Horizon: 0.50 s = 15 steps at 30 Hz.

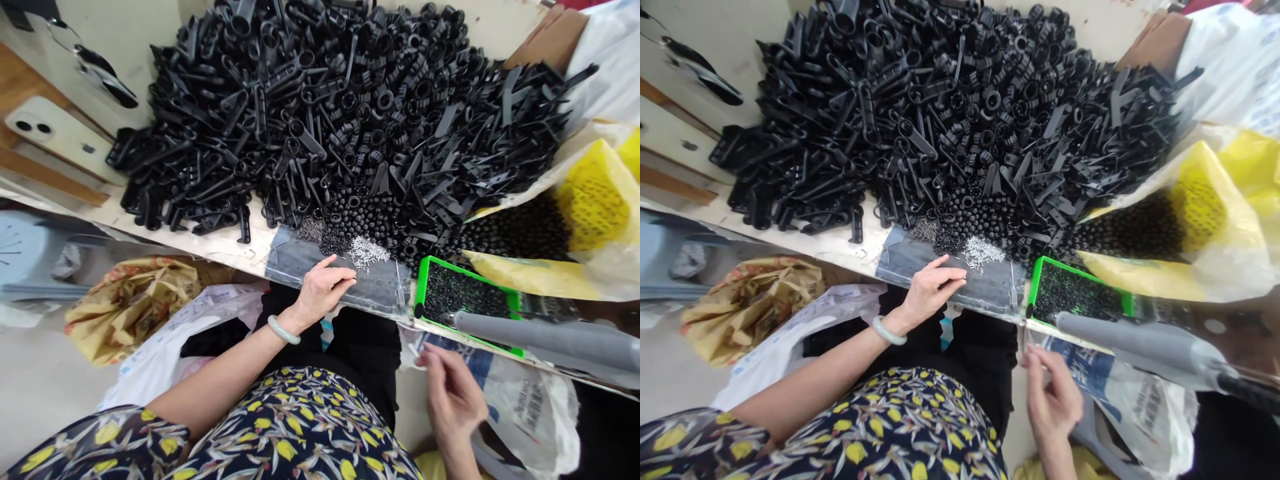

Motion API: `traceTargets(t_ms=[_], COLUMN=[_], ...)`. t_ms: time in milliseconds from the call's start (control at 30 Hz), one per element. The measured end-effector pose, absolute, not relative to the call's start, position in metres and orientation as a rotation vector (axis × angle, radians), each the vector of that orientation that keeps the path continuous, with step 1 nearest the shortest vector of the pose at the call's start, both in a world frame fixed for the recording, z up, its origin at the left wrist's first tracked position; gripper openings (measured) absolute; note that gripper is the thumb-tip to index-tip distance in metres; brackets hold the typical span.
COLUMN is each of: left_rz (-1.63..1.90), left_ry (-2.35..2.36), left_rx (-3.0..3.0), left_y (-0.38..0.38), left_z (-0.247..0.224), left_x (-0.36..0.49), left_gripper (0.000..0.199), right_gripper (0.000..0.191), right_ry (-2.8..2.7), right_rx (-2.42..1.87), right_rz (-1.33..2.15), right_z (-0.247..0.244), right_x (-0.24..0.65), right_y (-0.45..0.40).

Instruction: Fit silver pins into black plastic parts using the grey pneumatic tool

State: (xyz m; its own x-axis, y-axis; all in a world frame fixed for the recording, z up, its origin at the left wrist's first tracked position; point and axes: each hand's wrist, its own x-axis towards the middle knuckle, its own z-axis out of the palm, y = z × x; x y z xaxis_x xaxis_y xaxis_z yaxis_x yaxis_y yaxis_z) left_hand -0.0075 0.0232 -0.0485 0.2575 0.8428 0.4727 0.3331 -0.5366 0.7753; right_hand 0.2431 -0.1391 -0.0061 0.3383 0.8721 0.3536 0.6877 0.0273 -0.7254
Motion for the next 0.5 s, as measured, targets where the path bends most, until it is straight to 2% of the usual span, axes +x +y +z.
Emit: traceTargets(t_ms=[33, 67, 100, 167, 233, 267, 367, 400, 500], left_rz=[1.250, 1.251, 1.251, 1.256, 1.275, 1.284, 1.286, 1.277, 1.246], left_ry=[1.066, 1.067, 1.067, 1.054, 1.033, 1.027, 1.021, 1.022, 1.023], left_rx=[2.010, 2.022, 2.031, 2.046, 2.054, 2.053, 2.039, 2.031, 2.006], left_y=[0.024, 0.024, 0.024, 0.025, 0.025, 0.025, 0.025, 0.025, 0.026], left_z=[-0.050, -0.051, -0.053, -0.056, -0.057, -0.058, -0.057, -0.057, -0.055], left_x=[-0.007, -0.008, -0.008, -0.008, -0.008, -0.008, -0.009, -0.009, -0.009], left_gripper=[0.006, 0.007, 0.008, 0.009, 0.009, 0.010, 0.010, 0.009, 0.007], right_gripper=[0.009, 0.016, 0.029, 0.067, 0.088, 0.084, 0.037, 0.029, 0.027], right_ry=[-1.210, -1.068, -1.018, -1.115, -1.192, -1.192, -1.133, -1.108, -1.050], right_rx=[-1.745, -1.723, -1.674, -1.559, -1.452, -1.392, -1.289, -1.251, -1.102], right_rz=[0.194, 0.138, 0.138, 0.254, 0.434, 0.509, 0.608, 0.621, 0.641], right_z=[-0.006, -0.005, -0.003, 0.007, 0.020, 0.026, 0.040, 0.043, 0.045], right_x=[0.255, 0.266, 0.277, 0.291, 0.293, 0.289, 0.260, 0.247, 0.206], right_y=[-0.145, -0.145, -0.141, -0.120, -0.092, -0.079, -0.046, -0.038, -0.016])
